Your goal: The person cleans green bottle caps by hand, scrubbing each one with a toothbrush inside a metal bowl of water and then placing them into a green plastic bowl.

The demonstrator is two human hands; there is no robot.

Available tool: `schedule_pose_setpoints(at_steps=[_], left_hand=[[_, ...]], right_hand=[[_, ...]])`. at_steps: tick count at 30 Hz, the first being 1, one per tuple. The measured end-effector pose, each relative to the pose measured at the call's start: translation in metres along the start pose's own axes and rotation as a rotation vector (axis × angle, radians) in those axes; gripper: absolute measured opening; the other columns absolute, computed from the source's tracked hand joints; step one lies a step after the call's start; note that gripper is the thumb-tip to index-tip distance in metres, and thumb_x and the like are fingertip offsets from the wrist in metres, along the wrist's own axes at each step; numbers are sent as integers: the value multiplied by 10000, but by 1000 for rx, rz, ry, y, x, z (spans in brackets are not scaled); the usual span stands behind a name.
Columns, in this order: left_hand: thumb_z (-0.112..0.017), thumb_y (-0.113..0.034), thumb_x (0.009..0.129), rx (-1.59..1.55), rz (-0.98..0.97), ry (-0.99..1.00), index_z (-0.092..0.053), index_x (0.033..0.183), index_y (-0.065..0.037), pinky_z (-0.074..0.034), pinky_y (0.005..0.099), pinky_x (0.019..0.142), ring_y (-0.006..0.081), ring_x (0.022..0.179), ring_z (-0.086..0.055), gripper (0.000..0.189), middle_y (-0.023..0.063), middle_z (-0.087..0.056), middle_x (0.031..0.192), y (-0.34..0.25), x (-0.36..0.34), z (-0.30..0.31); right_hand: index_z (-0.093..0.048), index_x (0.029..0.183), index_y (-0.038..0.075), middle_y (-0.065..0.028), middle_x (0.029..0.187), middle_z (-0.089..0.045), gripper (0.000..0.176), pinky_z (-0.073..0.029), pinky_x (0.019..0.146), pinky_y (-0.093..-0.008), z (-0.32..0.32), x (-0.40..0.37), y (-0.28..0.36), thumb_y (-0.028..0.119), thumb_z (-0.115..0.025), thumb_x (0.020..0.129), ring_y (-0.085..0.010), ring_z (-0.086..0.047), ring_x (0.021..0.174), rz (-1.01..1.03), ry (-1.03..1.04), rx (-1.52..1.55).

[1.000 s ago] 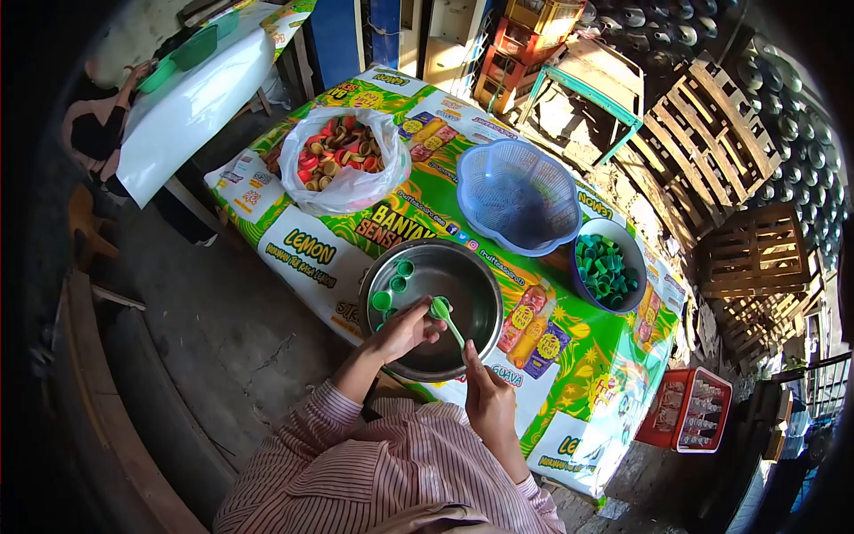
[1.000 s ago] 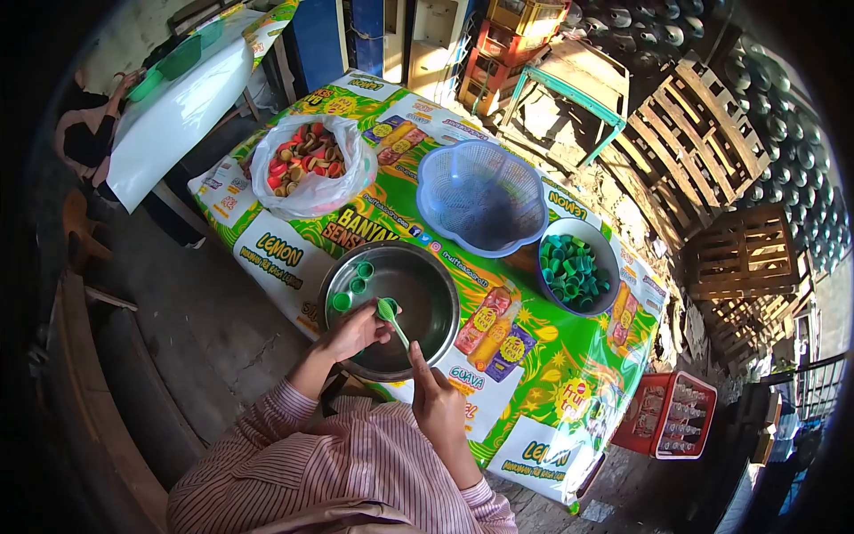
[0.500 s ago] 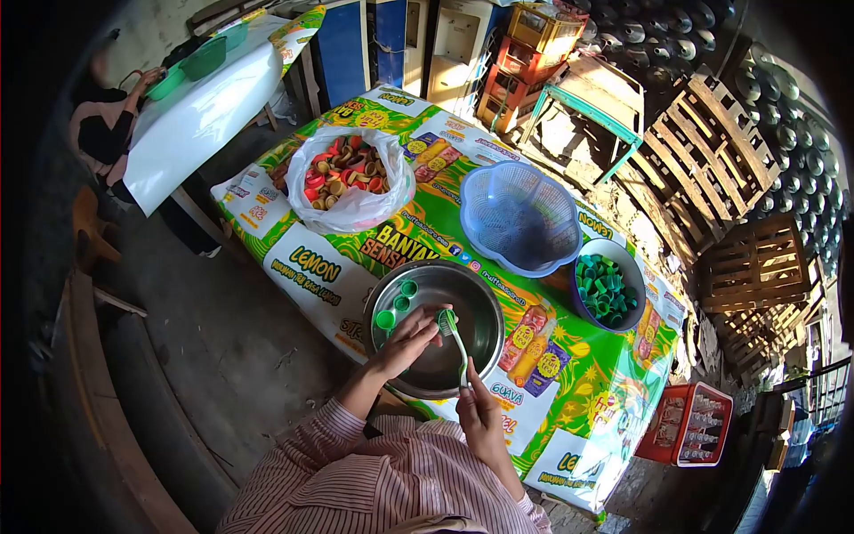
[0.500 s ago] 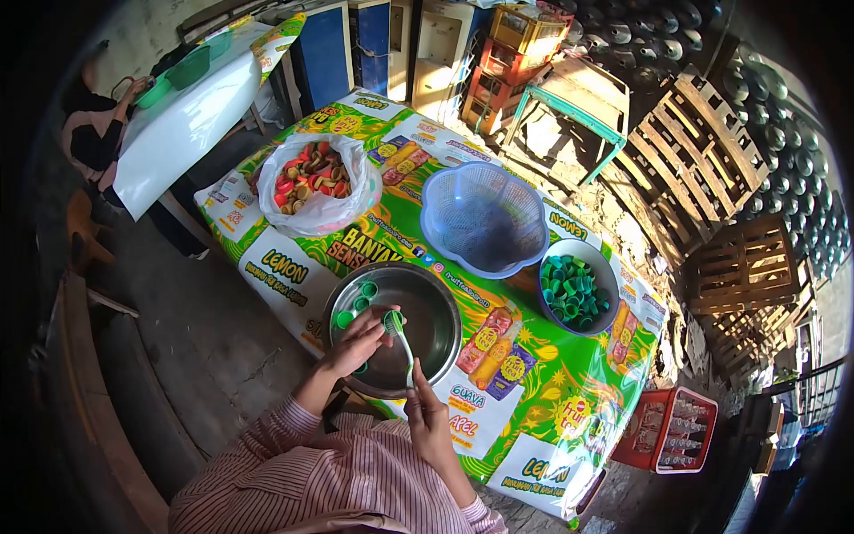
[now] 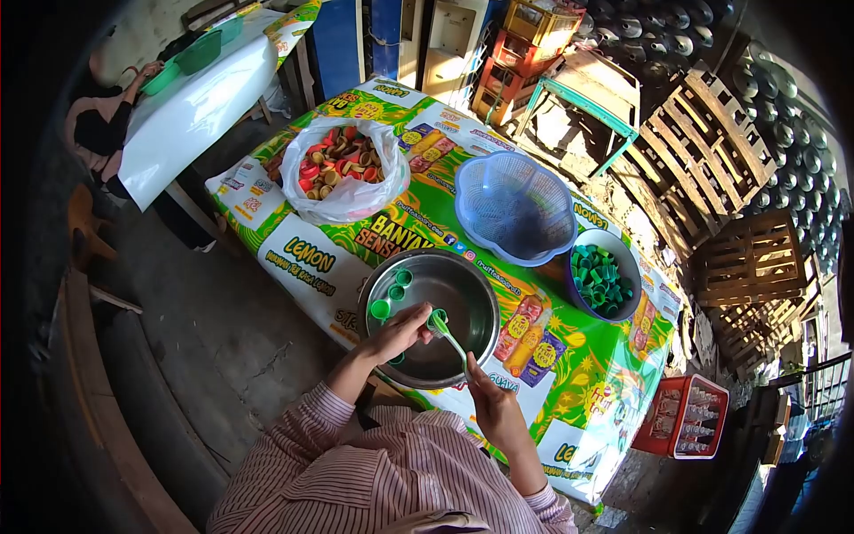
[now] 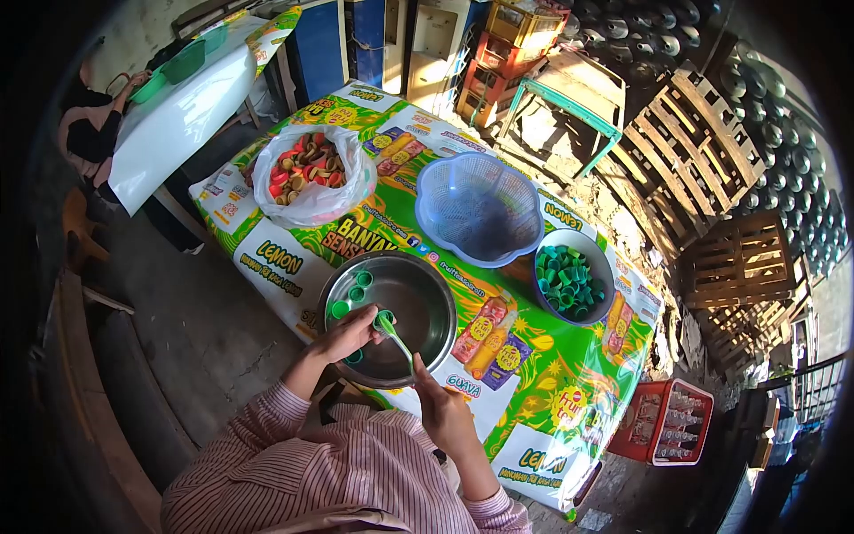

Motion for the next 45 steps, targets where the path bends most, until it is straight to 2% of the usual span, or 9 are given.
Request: schedule_pose_setpoints(at_steps=[1, 4, 5, 9, 13, 18, 27, 30, 45], left_hand=[[-377, -340, 949, 27, 48, -12, -493, 918, -95, -372, 190, 650, 55, 705, -440, 272, -22, -462, 767, 5, 0, 2], [-388, -376, 939, 147, 136, -92, -489, 913, -92, -364, 182, 606, 53, 676, -440, 303, -16, -453, 741, 13, -1, 9], [-391, -401, 932, 124, 129, -125, -483, 899, -84, -354, 177, 572, 56, 649, -438, 332, -10, -451, 723, 15, -1, 7], [-370, -379, 943, 61, 175, -35, -484, 899, -76, -366, 195, 594, 63, 672, -445, 327, -3, -450, 740, 15, 1, 5], [-303, -305, 967, -222, 110, 88, -484, 980, -45, -397, 267, 705, 107, 725, -428, 316, 19, -450, 825, 6, 3, -11], [-307, -313, 962, -291, 102, 84, -478, 1093, -19, -406, 277, 730, 113, 770, -458, 365, 31, -472, 879, -8, 0, -15], [-419, -98, 925, -37, -75, 14, -394, 1262, -37, -421, 294, 884, 125, 1103, -464, 344, 40, -459, 1232, -8, 4, -10], [-430, -75, 916, -11, -126, -21, -385, 1265, -35, -424, 299, 899, 127, 1120, -456, 355, 43, -456, 1241, -12, 2, -13], [-407, -80, 927, 187, -185, -13, -423, 1244, -28, -448, 269, 815, 114, 956, -522, 321, 35, -524, 1110, -18, -3, -15]], right_hand=[[-446, 1277, 114, -215, 749, -607, 438, -450, 569, -307, 3, 1, -1, 35, -509, 851, -212, -634, 648, 36, -36, -5], [-451, 1277, 166, -176, 734, -619, 476, -468, 537, -360, 13, 2, 1, 40, -538, 827, -296, -621, 624, -25, 47, -353], [-424, 1301, 246, -61, 571, -529, 570, -429, 419, -375, 13, 2, -5, 56, -540, 776, -224, -542, 446, 128, -64, -426], [-431, 1299, 263, -20, 549, -423, 583, -397, 359, -325, 20, 3, -5, 51, -534, 765, -160, -451, 374, 226, -133, -709], [-438, 1294, 239, -25, 555, -453, 554, -403, 375, -333, 20, 4, 0, 39, -528, 786, -176, -474, 397, 162, -127, -699], [-451, 1277, 123, -135, 707, -595, 487, -469, 558, -305, 20, 6, 3, -23, -518, 817, -269, -601, 587, 61, -297, -42], [-339, 1322, 31, -221, 792, -616, 513, -465, 580, -267, -10, 5, 4, -43, -469, 831, -287, -631, 638, 79, -264, -10], [-332, 1324, 23, -224, 797, -616, 519, -463, 579, -258, -12, 3, 12, -54, -461, 828, -281, -634, 639, -114, -172, 44], [-365, 1315, 51, -216, 824, -617, 508, -470, 593, -317, -11, 0, 14, -37, -475, 828, -324, -618, 670, -35, -237, -65]])
Point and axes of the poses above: each hand's wrist, its own x-axis towards the middle knuckle, its own z-axis out of the back of the hand, y = z × x, the point moved 4 cm from there along x, towards the middle knuckle
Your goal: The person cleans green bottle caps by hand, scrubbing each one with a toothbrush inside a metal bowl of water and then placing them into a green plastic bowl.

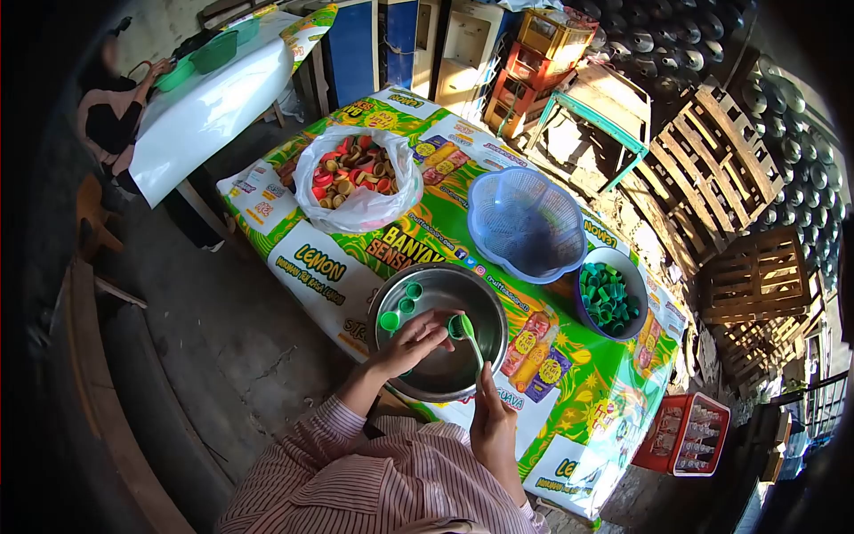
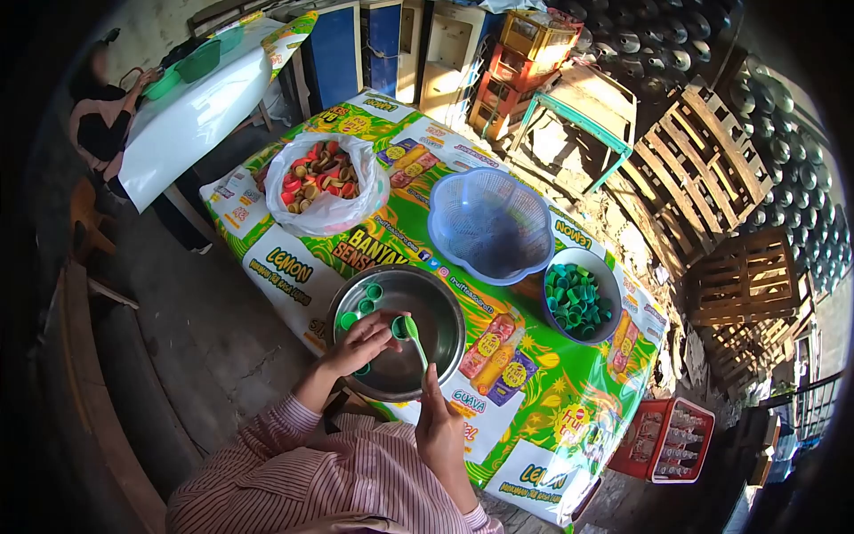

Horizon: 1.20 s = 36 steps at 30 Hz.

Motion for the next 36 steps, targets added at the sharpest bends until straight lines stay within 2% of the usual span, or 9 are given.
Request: schedule_pose_setpoints(at_steps=[13, 15, 16, 21, 25, 27, 33, 35, 36], left_hand=[[-447, -86, 915, 11, -85, -1, -420, 1206, -6, -453, 268, 824, 123, 961, -525, 302, 59, -508, 1136, -6, 1, -12], [-432, -113, 926, 36, -83, 13, -424, 1210, -10, -449, 261, 824, 120, 894, -552, 301, 55, -522, 1098, -6, 0, -10], [-428, -121, 929, 35, -83, 17, -422, 1214, -13, -447, 262, 827, 120, 898, -551, 305, 55, -522, 1094, -4, 0, -9], [-369, -180, 950, -26, -23, 67, -390, 1242, -6, -435, 322, 877, 158, 1038, -511, 340, 77, -502, 1155, 3, 1, -7], [-389, -169, 946, -145, -63, 41, -419, 1231, -4, -430, 274, 870, 127, 964, -539, 331, 67, -526, 1104, 5, 1, -11], [-386, -181, 947, -225, -84, 70, -415, 1237, 0, -429, 282, 872, 133, 960, -541, 343, 61, -526, 1103, 6, 3, -11], [-332, -201, 963, -311, -41, 108, -409, 1231, -12, -421, 268, 819, 131, 964, -516, 337, 70, -522, 1114, 19, 0, -3], [-329, -208, 964, -286, -26, 81, -410, 1227, -18, -413, 257, 792, 125, 921, -508, 334, 60, -523, 1087, 16, -1, -6], [-326, -216, 966, -259, -12, 54, -411, 1222, -24, -406, 247, 765, 119, 878, -500, 331, 50, -524, 1059, 14, 0, -7]], right_hand=[[-402, 1299, 69, -188, 678, -570, 500, -452, 541, -299, 1, -3, 4, -42, -496, 820, -297, -560, 543, 24, -51, -58], [-407, 1296, 69, -199, 721, -591, 503, -460, 561, -307, 0, -2, 4, -50, -497, 815, -309, -591, 593, 123, -79, -2], [-410, 1291, 60, -210, 773, -609, 503, -465, 584, -307, 2, -2, 6, -55, -501, 810, -320, -618, 660, 27, -25, 30], [-407, 1294, 67, -197, 741, -602, 512, -446, 546, -294, 3, -3, 5, -54, -507, 806, -301, -606, 612, 59, -50, 19], [-419, 1289, 82, -193, 712, -586, 512, -447, 536, -297, 6, 4, 4, -44, -515, 802, -299, -604, 605, 47, -44, -17], [-443, 1261, 42, -196, 821, -627, 462, -462, 670, -259, 5, 2, 8, -68, -494, 816, -266, -641, 736, -114, 117, -11], [-414, 1286, 54, -213, 890, -629, 503, -470, 672, -269, 0, 1, -7, -73, -504, 807, -274, -647, 783, 21, 85, -4], [-447, 1277, 96, -148, 621, -551, 501, -426, 517, -304, 0, 1, -7, -20, -542, 799, -262, -544, 516, 89, -11, 11], [-447, 1277, 96, -148, 621, -551, 501, -426, 517, -304, 0, 3, -9, -20, -542, 799, -262, -544, 516, 96, -11, 10]])
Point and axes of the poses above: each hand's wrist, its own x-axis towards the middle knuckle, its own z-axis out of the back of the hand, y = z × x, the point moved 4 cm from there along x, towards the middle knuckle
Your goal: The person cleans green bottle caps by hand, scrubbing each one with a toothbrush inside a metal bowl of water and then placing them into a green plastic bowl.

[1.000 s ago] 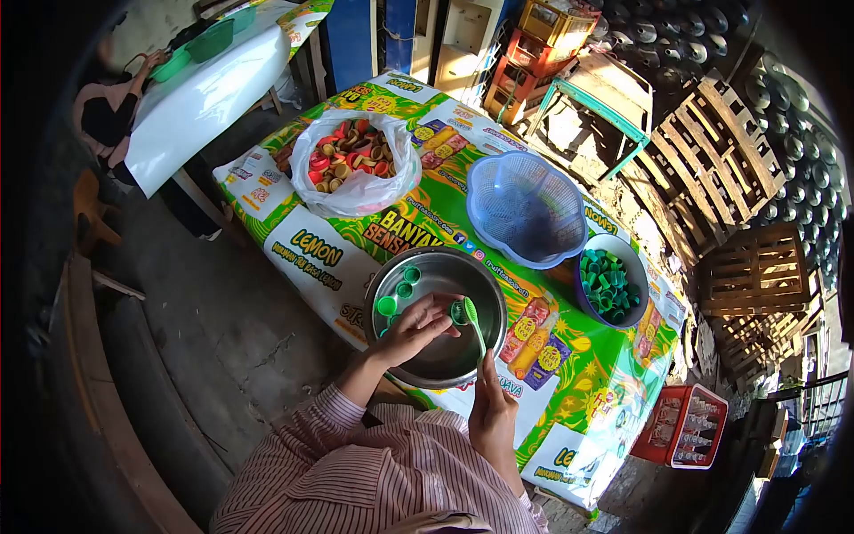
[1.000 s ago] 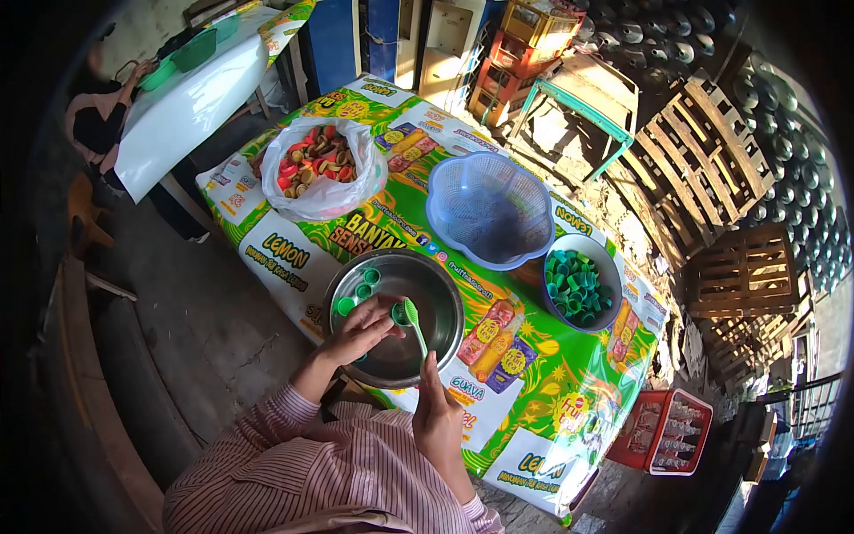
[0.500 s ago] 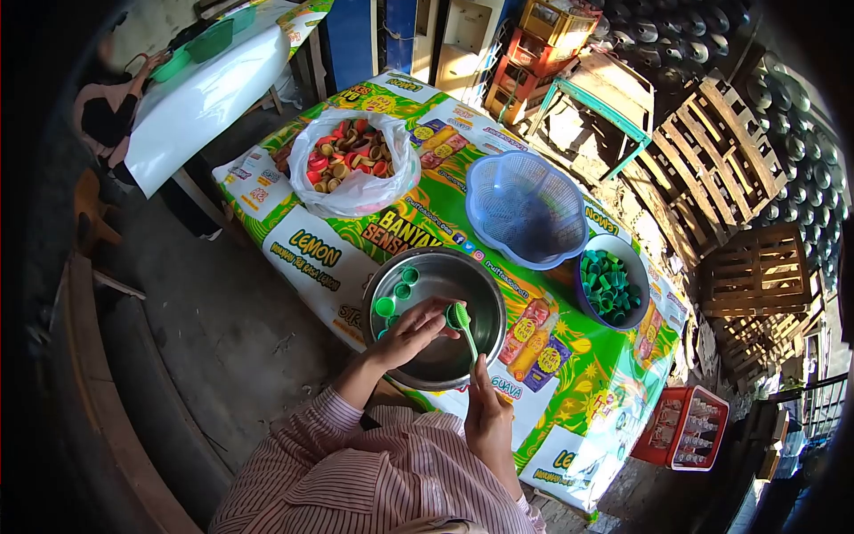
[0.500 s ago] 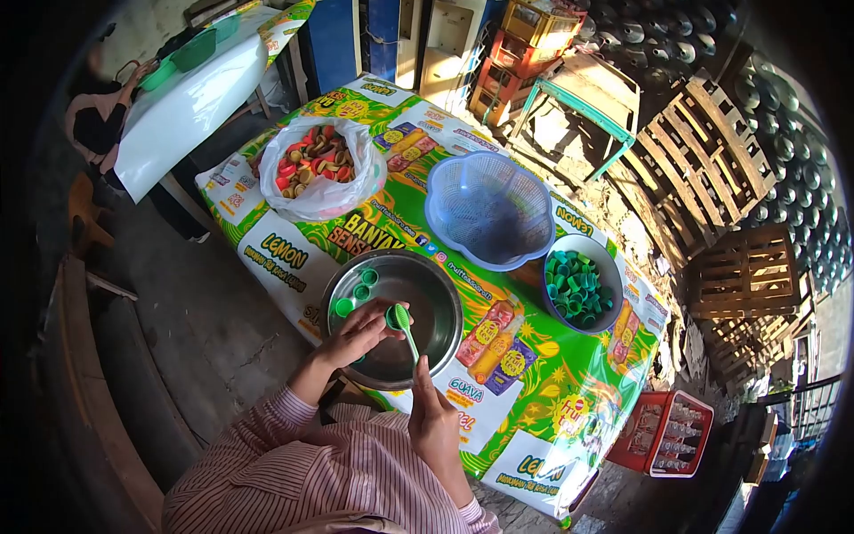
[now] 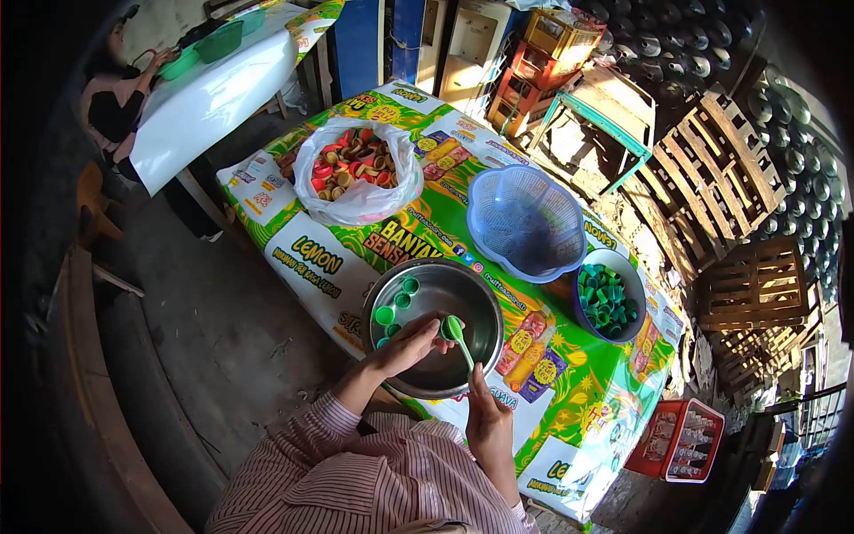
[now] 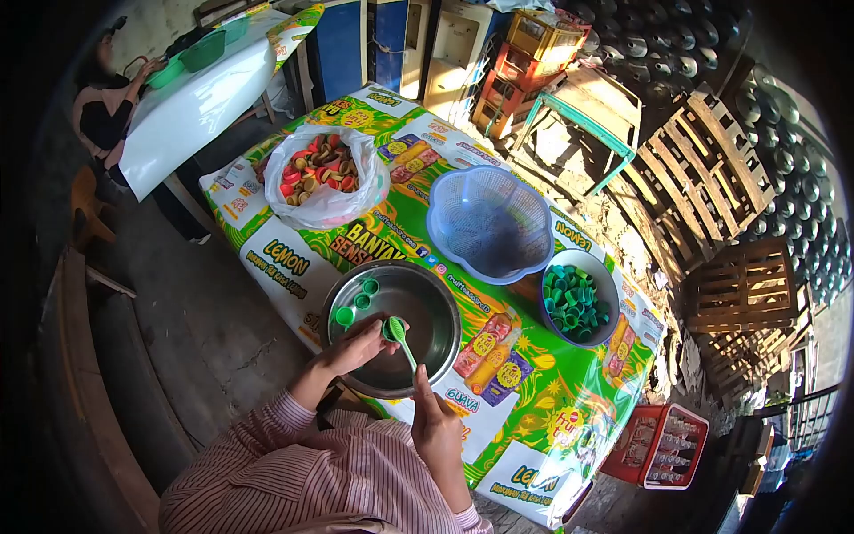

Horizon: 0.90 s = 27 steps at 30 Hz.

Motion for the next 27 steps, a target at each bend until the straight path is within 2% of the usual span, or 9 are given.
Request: schedule_pose_setpoints(at_steps=[5, 10, 12, 13, 16, 18, 21, 22, 27], left_hand=[[-319, -240, 968, 61, 0, -10, -447, 1193, -34, -385, 221, 723, 89, 776, -444, 331, 10, -503, 947, 1, 3, -2], [-338, -264, 964, 159, 19, -47, -475, 1173, -43, -379, 184, 671, 57, 750, -433, 333, -15, -495, 913, 0, 3, -5], [-318, -246, 965, 207, -14, -81, -443, 1195, -21, -375, 246, 737, 103, 822, -441, 346, 31, -501, 1021, 0, 3, -5], [-318, -246, 965, 208, -14, -80, -443, 1195, -21, -375, 246, 737, 103, 822, -441, 346, 31, -501, 1021, -1, 4, -6], [-373, -249, 956, 230, -74, -109, -470, 1185, -46, -376, 178, 653, 54, 750, -441, 321, -16, -499, 917, -4, 4, -7], [-378, -246, 955, 97, -5, -41, -469, 1187, -36, -383, 197, 675, 65, 754, -440, 326, -7, -503, 931, 1, 2, -3], [-381, -241, 953, -28, -42, -25, -475, 1180, -28, -384, 211, 697, 76, 768, -437, 325, -6, -499, 925, 3, 3, -4], [-381, -241, 953, -28, -43, -25, -475, 1180, -28, -384, 211, 697, 76, 768, -437, 325, -6, -499, 925, 2, 4, -4], [-368, -221, 956, -9, -19, -85, -470, 1172, -17, -394, 235, 727, 99, 786, -438, 314, 10, -506, 961, -3, 4, -7]], right_hand=[[-442, 1277, 88, -152, 628, -556, 493, -425, 513, -315, -1, -3, 0, -21, -532, 805, -265, -551, 522, 13, -16, -16], [-429, 1279, 64, -172, 673, -579, 480, -410, 519, -242, -6, -7, 5, -32, -510, 817, -233, -562, 528, 99, -61, 85], [-422, 1279, 50, -181, 704, -590, 475, -383, 513, -210, -12, -14, -5, -40, -501, 819, -217, -571, 536, -157, 50, 240], [-422, 1279, 50, -181, 704, -590, 475, -383, 513, -210, -12, -15, -6, -40, -501, 819, -217, -571, 536, -157, 49, 240], [-422, 1284, 65, -179, 713, -594, 480, -403, 502, -220, -14, -14, -12, -34, -502, 821, -213, -571, 531, -171, 58, 215], [-424, 1288, 82, -172, 713, -595, 481, -417, 483, -236, -6, -5, -5, -17, -506, 824, -217, -567, 522, 49, -76, 60], [-423, 1291, 92, -179, 721, -596, 491, -450, 510, -283, 2, -2, -6, -16, -512, 821, -253, -587, 554, -45, 8, -124], [-420, 1295, 106, -170, 680, -576, 511, -453, 518, -321, 2, -2, -3, -28, -520, 812, -277, -572, 541, -48, 11, -117], [-413, 1300, 110, -174, 675, -575, 522, -458, 532, -338, -5, -2, 11, -33, -519, 809, -291, -594, 573, -2, -11, 48]])
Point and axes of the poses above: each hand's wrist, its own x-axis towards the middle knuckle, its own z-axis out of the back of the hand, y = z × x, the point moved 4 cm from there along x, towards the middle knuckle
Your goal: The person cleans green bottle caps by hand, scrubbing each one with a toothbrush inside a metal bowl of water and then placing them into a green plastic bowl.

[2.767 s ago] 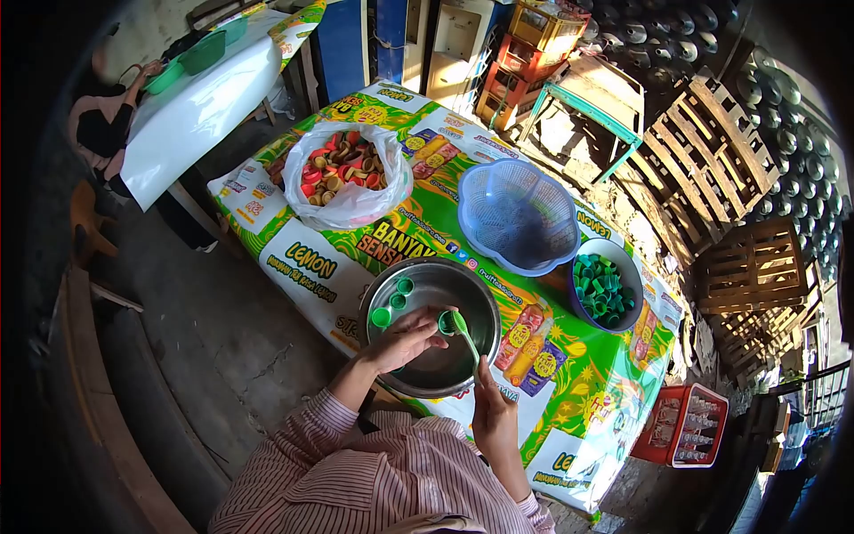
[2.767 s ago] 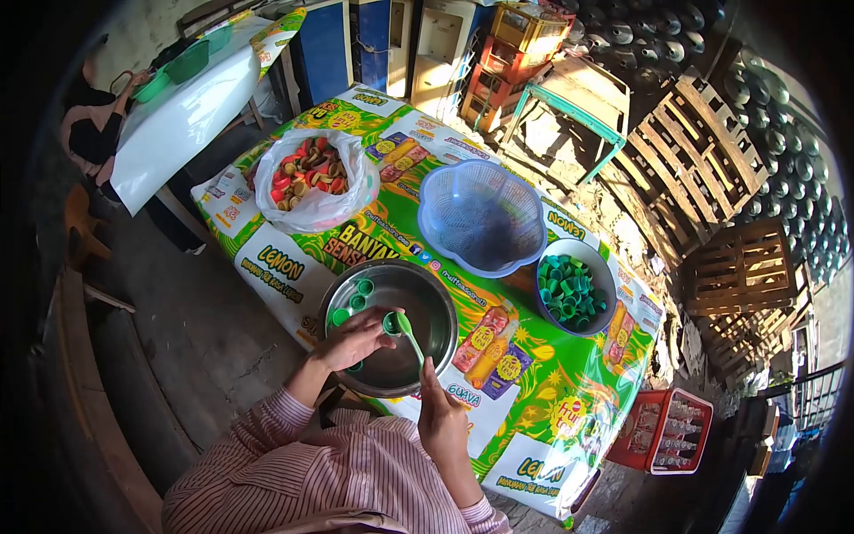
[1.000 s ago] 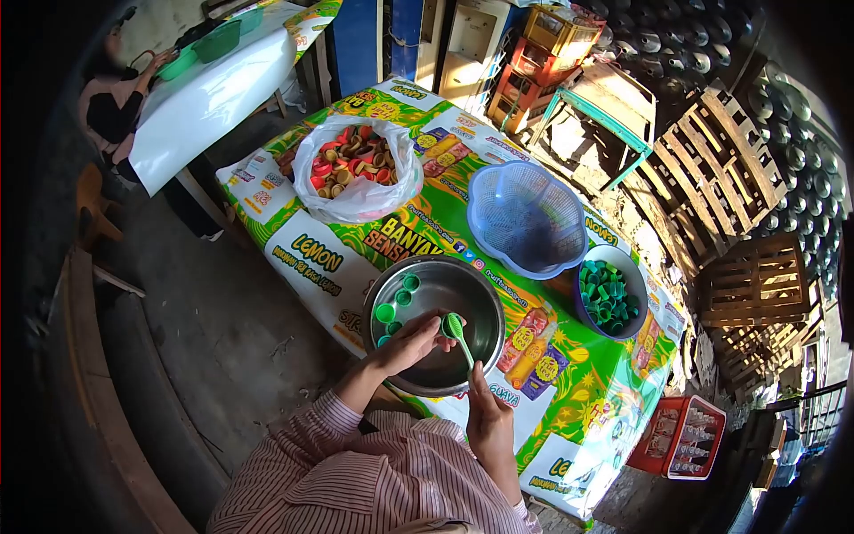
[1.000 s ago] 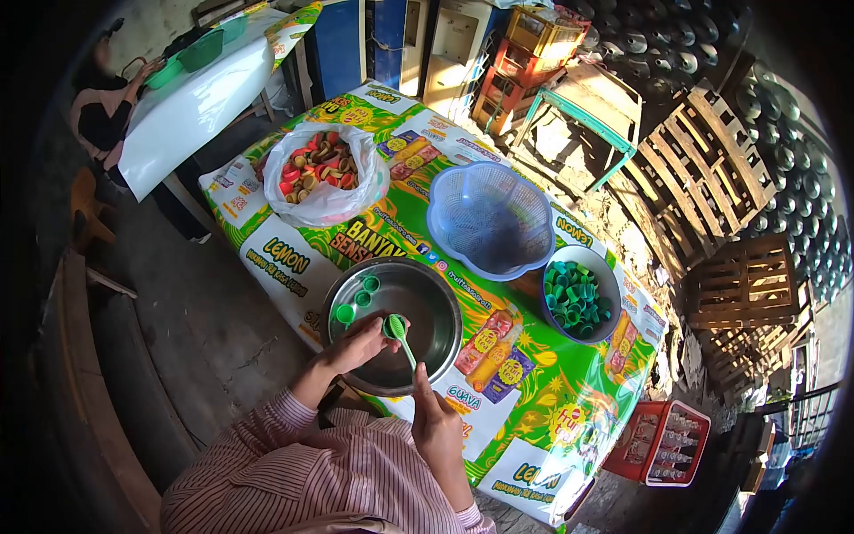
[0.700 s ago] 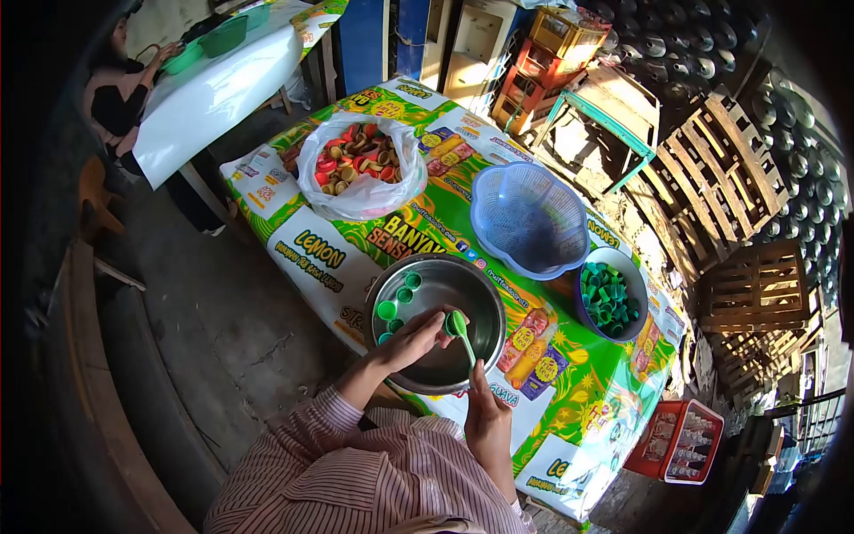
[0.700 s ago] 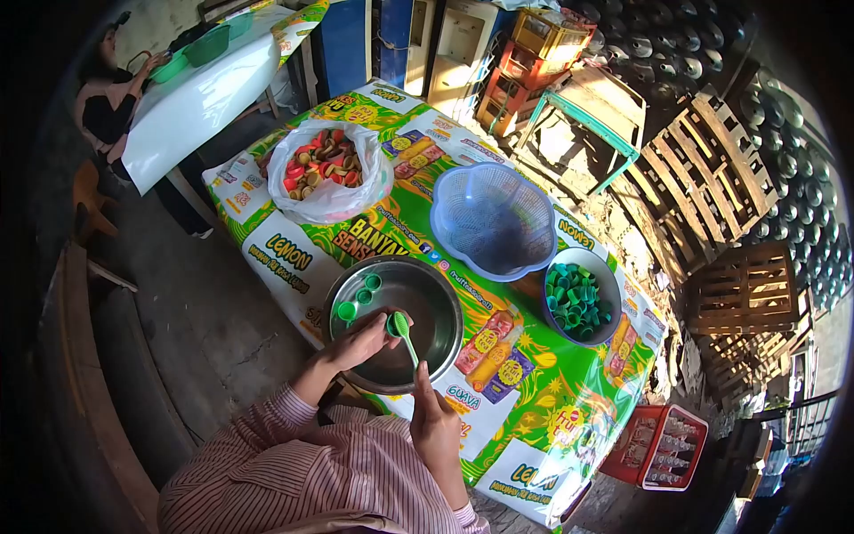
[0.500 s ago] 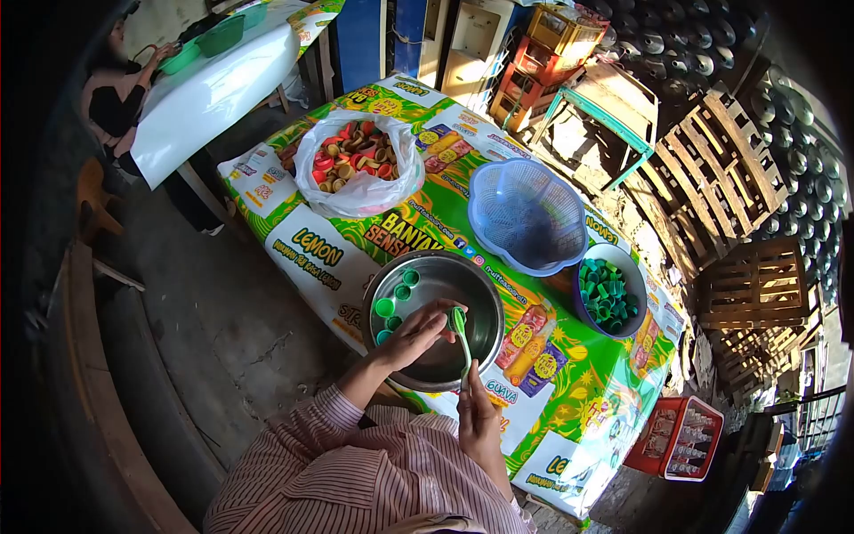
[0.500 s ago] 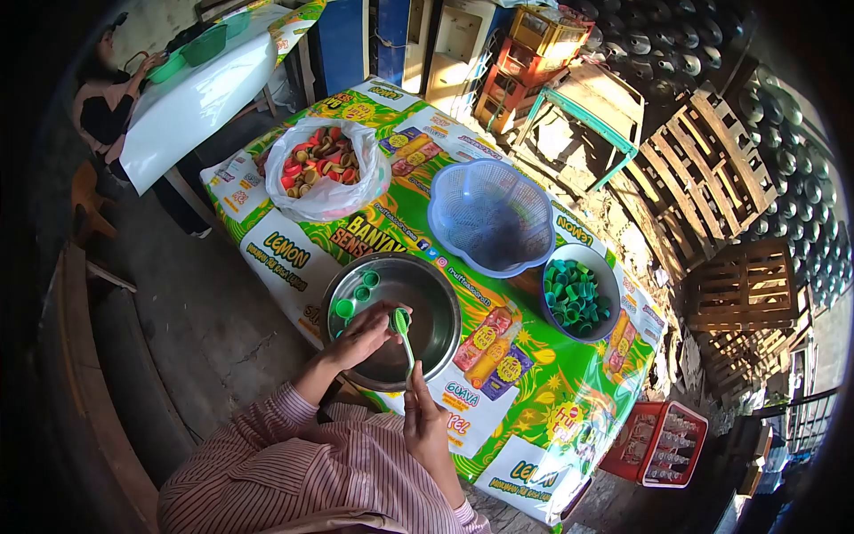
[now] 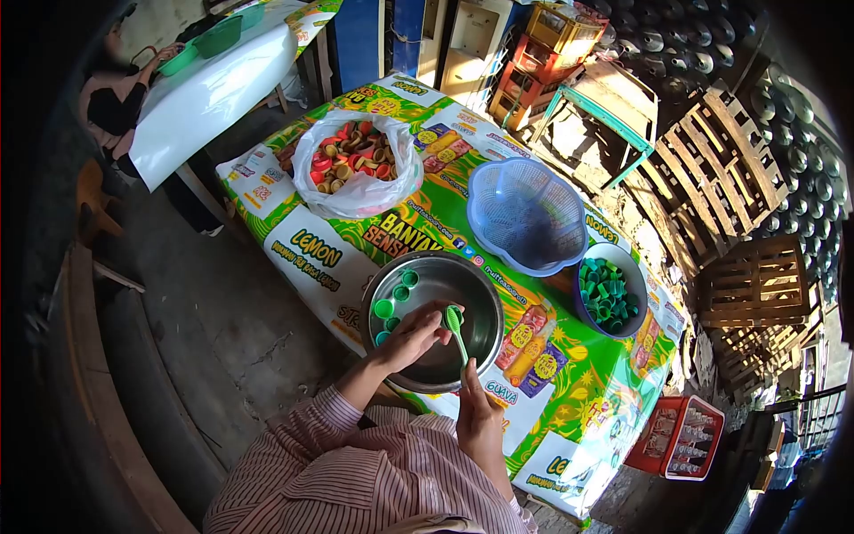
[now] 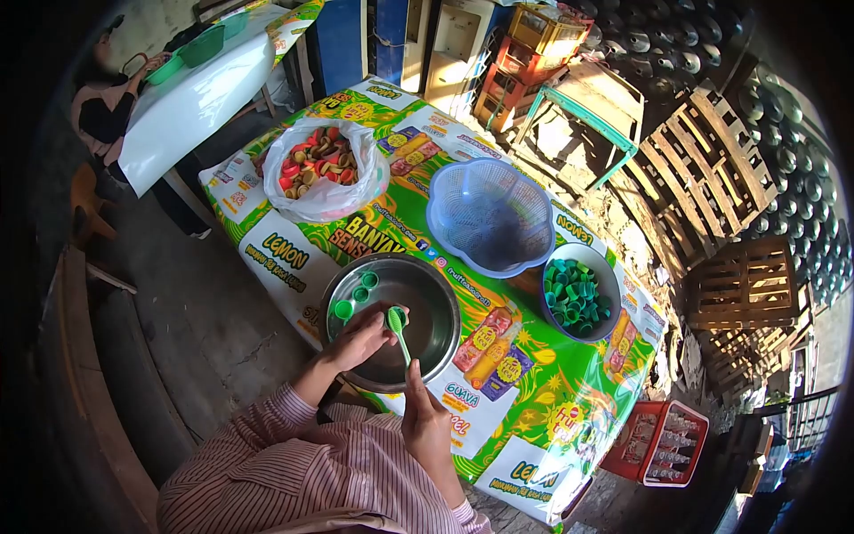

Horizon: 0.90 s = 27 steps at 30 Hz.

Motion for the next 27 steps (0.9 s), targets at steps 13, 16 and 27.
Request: schedule_pose_setpoints(at_steps=[13, 16, 27], left_hand=[[-414, -221, 943, 46, 95, -74, -474, 1099, -39, -425, 231, 729, 86, 792, -506, 246, 19, -511, 917, 15, -5, 21], [-478, -146, 910, 657, -94, -109, -462, 1114, -28, -455, 246, 728, 111, 821, -530, 237, 46, -506, 949, -21, -4, 9], [-540, -22, 788, 1395, -424, -17, -483, 1059, 0, -449, 386, 777, 325, 909, -543, 278, 153, -492, 1038, -86, 1, -30]], right_hand=[[-445, 1281, 136, -122, 657, -571, 516, -439, 490, -368, 1, 6, -22, -20, -524, 796, -256, -576, 529, -10, -6, -136], [-445, 1282, 145, -112, 630, -553, 505, -429, 471, -369, 8, 2, -17, 7, -531, 804, -256, -565, 505, -4, -35, -184], [-462, 1251, 86, -183, 913, -630, 442, -492, 581, -392, 21, 6, -19, 12, -508, 818, -315, -629, 698, -114, -59, -258]])
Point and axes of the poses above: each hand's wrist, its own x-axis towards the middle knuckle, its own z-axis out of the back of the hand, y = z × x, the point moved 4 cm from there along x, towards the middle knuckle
